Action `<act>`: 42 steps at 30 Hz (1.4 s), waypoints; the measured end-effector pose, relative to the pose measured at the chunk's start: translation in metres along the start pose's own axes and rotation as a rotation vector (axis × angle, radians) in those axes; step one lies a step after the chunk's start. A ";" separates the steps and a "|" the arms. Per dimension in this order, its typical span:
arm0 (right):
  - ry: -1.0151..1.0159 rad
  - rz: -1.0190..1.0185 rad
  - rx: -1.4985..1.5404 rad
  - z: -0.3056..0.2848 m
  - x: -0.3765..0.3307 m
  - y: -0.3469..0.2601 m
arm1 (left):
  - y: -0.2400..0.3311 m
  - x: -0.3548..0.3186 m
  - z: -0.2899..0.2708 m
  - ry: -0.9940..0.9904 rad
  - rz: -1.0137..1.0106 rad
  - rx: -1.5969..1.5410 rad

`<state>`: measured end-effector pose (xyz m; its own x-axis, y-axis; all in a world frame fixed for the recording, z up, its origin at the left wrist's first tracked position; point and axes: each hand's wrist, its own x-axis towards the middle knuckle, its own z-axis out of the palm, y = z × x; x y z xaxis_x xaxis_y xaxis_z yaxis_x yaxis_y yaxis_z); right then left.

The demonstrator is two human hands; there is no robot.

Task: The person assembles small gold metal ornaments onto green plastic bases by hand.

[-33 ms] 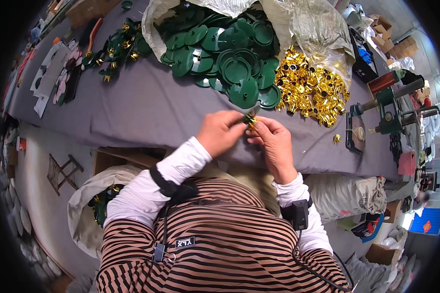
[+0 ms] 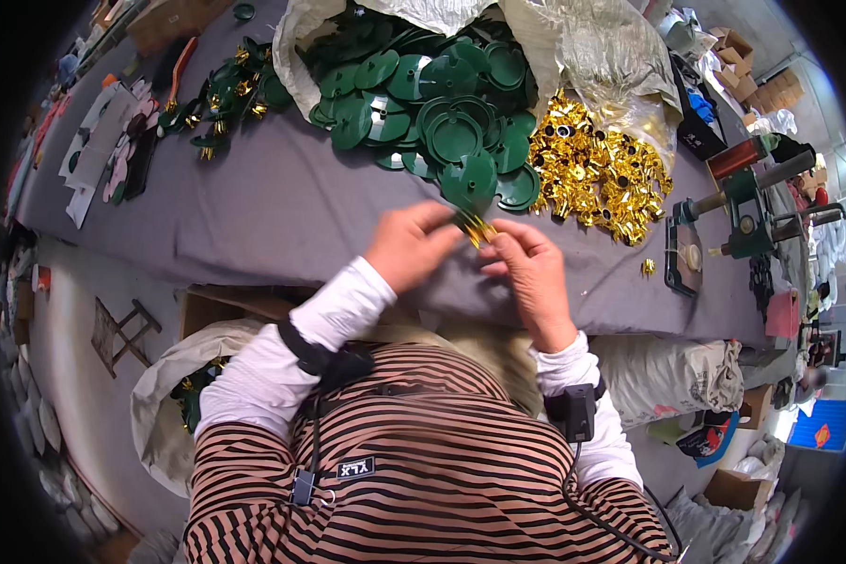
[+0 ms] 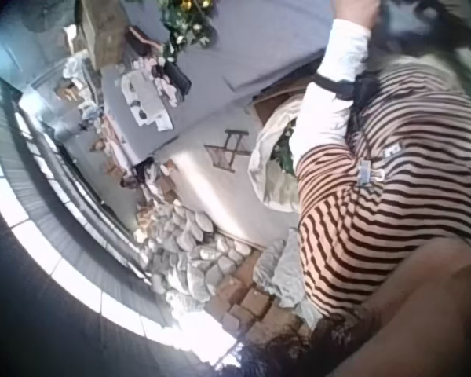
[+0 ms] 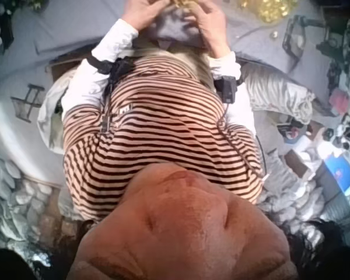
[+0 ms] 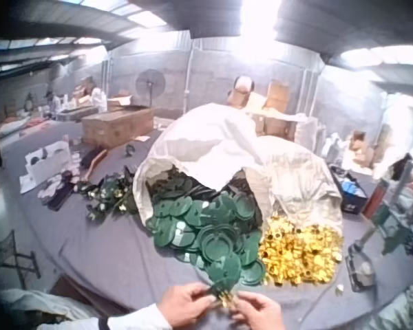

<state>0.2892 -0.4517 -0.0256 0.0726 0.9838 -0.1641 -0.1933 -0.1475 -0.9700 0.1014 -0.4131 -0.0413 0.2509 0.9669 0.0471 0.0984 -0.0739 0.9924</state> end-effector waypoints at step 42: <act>0.182 -0.065 0.796 -0.081 0.065 -0.046 | 0.031 0.041 0.027 0.057 -0.227 -0.536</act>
<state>0.3820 -0.3889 -0.0065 0.2517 0.9458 -0.2051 -0.8153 0.0930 -0.5715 0.1404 -0.3827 -0.0113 0.2272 0.9566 -0.1825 -0.3608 0.2567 0.8966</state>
